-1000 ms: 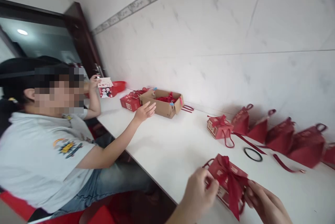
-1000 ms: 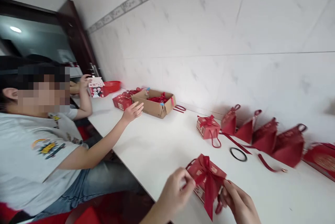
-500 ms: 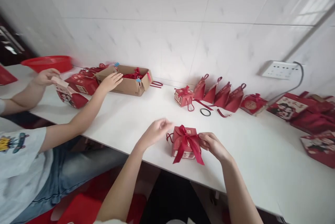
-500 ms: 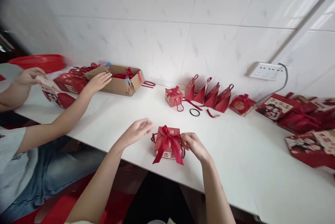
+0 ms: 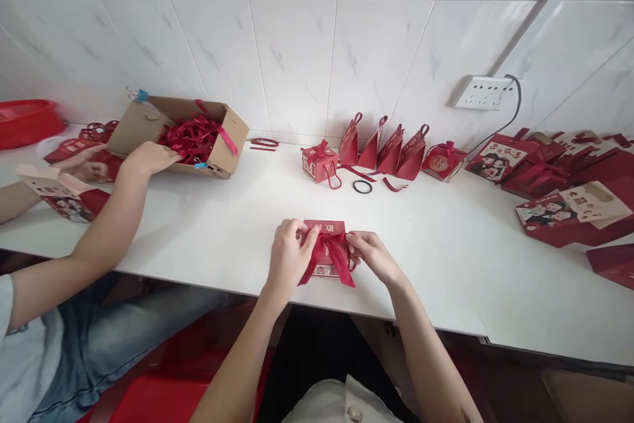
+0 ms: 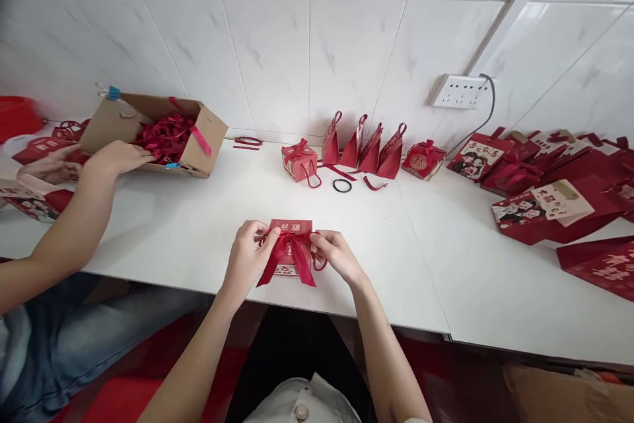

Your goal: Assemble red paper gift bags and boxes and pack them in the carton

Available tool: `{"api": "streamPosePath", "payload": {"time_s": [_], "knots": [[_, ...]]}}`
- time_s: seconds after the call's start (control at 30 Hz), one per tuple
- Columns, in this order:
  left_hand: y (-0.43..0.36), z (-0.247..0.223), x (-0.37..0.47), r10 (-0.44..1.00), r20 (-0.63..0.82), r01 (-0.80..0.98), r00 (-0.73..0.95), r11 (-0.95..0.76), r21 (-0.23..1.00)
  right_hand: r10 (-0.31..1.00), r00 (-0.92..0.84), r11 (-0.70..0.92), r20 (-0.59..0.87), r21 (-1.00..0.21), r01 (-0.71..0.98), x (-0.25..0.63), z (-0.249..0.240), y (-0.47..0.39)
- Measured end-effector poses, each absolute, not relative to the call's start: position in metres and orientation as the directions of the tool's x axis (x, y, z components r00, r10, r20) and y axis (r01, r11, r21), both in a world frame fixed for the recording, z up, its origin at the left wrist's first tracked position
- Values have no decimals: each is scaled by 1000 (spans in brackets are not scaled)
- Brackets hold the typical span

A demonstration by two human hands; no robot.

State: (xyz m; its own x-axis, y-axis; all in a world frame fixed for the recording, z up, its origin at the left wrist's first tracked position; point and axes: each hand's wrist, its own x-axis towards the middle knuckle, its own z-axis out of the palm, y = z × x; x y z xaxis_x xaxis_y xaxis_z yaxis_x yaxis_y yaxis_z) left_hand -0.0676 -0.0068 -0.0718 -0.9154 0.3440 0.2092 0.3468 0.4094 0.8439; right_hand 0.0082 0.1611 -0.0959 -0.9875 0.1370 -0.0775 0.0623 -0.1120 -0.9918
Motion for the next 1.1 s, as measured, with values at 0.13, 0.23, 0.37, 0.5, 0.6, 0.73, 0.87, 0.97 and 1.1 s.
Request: {"api": "streamPosePath", "payload": {"time_s": [0.13, 0.23, 0.37, 0.5, 0.6, 0.73, 0.87, 0.97, 1.1], "knots": [[-12, -81, -61, 286, 136, 238, -949, 360, 902, 137, -987, -183, -79, -982, 53, 8, -103, 157], [-11, -87, -59, 229, 113, 181, -967, 305, 935, 157, -985, -230, -76, -972, 38, 8, -107, 154], [-10, -92, -57, 155, 126, 161, -980, 241, 957, 186, -980, -267, -70, -963, 18, 9, -108, 152], [-8, -95, -55, 134, 133, 157, -982, 192, 969, 232, -971, -282, -64, -959, -5, 9, -108, 148], [-6, -97, -55, 138, 125, 149, -982, 178, 973, 269, -961, -280, -71, -960, -8, 10, -113, 145], [-5, -96, -57, 173, 84, 117, -981, 188, 975, 298, -951, -239, -78, -971, 4, 11, -120, 148], [-7, -92, -61, 280, 22, 87, -960, 222, 971, 365, -931, -108, -21, -994, -19, 19, -117, 162], [-11, -89, -63, 345, -24, 65, -938, 245, 967, 348, -935, 45, 64, -998, -52, 28, -109, 170], [-14, -84, -63, 390, -39, 83, -920, 293, 952, 72, -996, 355, 56, -935, -27, 35, -103, 168]]}}
